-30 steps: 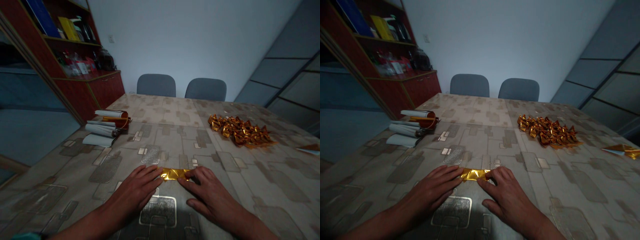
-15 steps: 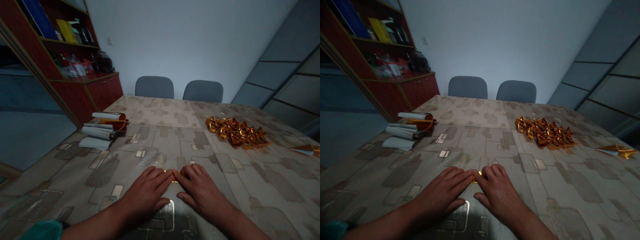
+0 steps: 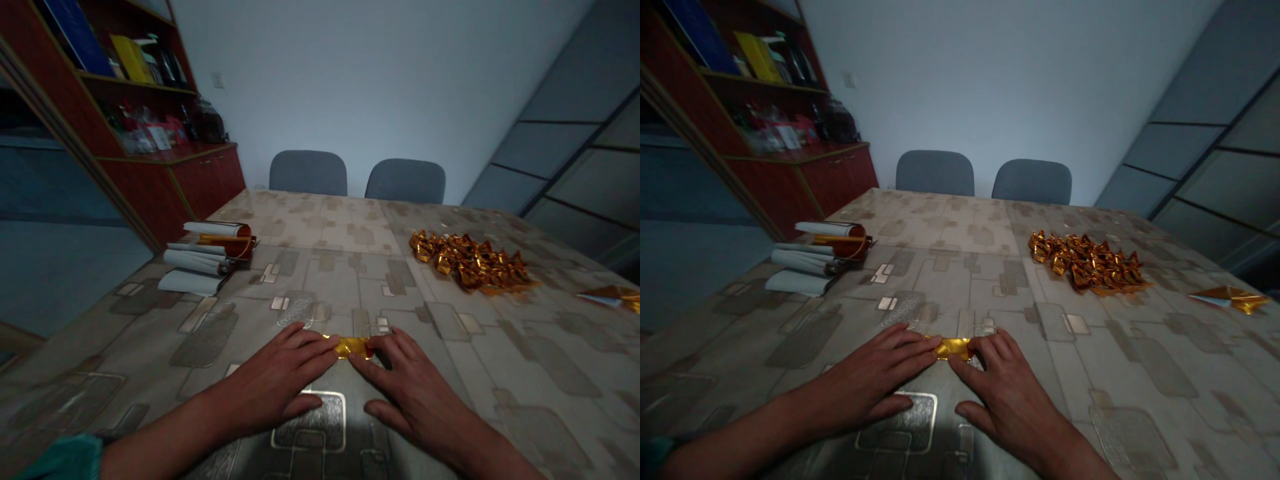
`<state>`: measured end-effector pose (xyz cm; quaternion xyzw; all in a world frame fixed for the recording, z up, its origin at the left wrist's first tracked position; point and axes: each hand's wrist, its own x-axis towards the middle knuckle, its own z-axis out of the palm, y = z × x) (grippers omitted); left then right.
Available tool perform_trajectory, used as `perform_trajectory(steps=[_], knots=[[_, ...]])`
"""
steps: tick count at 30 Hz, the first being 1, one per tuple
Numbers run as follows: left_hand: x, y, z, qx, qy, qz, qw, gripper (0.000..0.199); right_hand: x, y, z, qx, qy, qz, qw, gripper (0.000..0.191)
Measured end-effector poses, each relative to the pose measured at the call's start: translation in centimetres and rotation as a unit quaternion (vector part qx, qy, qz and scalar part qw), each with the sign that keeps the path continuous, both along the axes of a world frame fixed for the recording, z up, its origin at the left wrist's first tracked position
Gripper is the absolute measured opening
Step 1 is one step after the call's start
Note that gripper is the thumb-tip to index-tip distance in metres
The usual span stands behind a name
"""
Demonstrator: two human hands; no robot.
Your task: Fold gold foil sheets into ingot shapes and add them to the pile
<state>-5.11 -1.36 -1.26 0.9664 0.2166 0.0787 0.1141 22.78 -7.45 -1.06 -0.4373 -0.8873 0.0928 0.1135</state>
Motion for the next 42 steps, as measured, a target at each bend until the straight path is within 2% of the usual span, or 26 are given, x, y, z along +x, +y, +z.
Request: perform_trajectory(steps=[6, 10, 14, 16, 19, 22, 25, 28, 32, 39, 42], knots=[[-0.3, 0.2, 0.5, 0.032, 0.037, -0.005, 0.999, 0.065, 0.2, 0.0, -0.1, -0.006, -0.002, -0.009, 1.000, 0.050], [-0.9, 0.5, 0.4, 0.020, 0.039, -0.014, 0.999, 0.067, 0.9, -0.5, 0.1, -0.003, 0.005, -0.002, 1.000, 0.047], [-1.0, 0.5, 0.2, 0.003, 0.025, -0.012, 1.000, 0.063, 0.8, -0.3, 0.9, -0.031, 0.046, -0.007, 0.998, 0.038], [-0.4, 0.6, 0.4, -0.017, -0.004, -0.003, 1.000, 0.053, 0.2, 0.7, 1.3, -0.050, 0.065, -0.018, 0.996, 0.030], [1.5, 1.1, 1.0, -0.053, -0.058, 0.066, 0.995, 0.019, -1.1, 3.1, 1.5, -0.058, 0.050, -0.064, 0.995, 0.014], [3.4, 1.8, 1.2, -0.046, -0.065, 0.182, 0.980, 0.010, -2.5, 5.2, 1.2, -0.060, 0.050, -0.108, 0.991, 0.010], [4.0, 2.0, 1.0, -0.077, -0.066, 0.213, 0.972, 0.005, -3.1, 5.9, 0.7, -0.077, 0.064, -0.134, 0.986, 0.017], [3.7, 1.9, 0.5, -0.107, -0.085, 0.210, 0.968, 0.005, -3.2, 5.6, 0.2, -0.082, 0.088, -0.143, 0.982, 0.017], [3.4, 1.6, -0.3, -0.146, -0.129, 0.204, 0.959, 0.013, -3.2, 5.1, -0.3, -0.079, 0.157, -0.123, 0.977, 0.020], [3.7, 1.4, -0.7, -0.267, -0.222, 0.205, 0.915, 0.003, -3.4, 4.5, -0.1, -0.080, 0.217, -0.085, 0.969, 0.021], [3.6, 1.4, -0.6, -0.277, -0.259, 0.195, 0.905, 0.016, -3.7, 4.4, -0.1, -0.075, 0.241, -0.084, 0.964, 0.016]])
